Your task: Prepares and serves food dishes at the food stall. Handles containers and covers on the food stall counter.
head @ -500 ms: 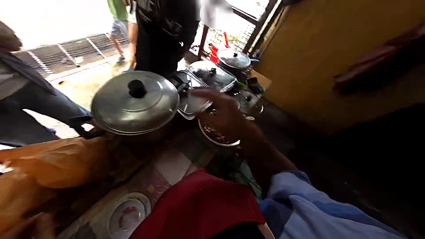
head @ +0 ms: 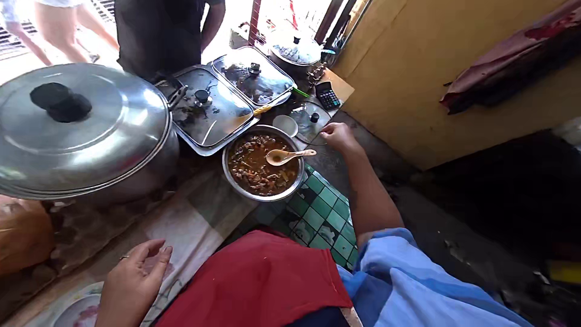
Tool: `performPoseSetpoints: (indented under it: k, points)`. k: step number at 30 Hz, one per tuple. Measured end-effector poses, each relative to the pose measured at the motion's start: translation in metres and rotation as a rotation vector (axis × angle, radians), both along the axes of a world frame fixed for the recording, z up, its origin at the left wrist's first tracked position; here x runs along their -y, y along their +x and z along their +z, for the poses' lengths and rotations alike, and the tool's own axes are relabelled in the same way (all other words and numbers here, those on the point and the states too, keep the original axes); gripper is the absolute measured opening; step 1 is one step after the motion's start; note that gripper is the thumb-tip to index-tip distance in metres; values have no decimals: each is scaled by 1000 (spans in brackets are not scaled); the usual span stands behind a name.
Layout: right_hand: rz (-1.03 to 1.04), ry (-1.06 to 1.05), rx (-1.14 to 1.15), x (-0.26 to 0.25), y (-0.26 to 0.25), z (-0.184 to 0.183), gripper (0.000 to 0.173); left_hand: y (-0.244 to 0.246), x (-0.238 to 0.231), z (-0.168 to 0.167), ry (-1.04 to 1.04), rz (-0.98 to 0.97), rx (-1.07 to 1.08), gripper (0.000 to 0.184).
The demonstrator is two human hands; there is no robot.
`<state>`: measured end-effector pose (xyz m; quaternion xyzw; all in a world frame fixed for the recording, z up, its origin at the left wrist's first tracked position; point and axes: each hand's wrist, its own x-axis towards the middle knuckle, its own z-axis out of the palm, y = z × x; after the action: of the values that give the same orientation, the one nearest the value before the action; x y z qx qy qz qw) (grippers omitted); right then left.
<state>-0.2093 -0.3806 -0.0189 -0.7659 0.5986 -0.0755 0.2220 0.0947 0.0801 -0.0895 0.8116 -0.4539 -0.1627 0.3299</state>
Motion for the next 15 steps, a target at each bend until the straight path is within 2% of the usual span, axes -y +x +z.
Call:
performPoseSetpoints:
  k: [3,5,8,11,15]
  points:
    - [299,120,-121,41,-4,-31,39,-35,36,-2,71,56,-48,39]
    - [447,203,-167,49,-3,-52,49,-63,62,-8,82,94,-40,38]
    - [554,269,-173,42,-5,-68,44,-104,102,-4,114,145,-75,35]
    - [669,210,-131,29,-18,-58,29,-132,134,2,176,188,-117,32]
    - [828,-18,-204,11,-40,-12,17,-165,158,-2,206,268,-133,30]
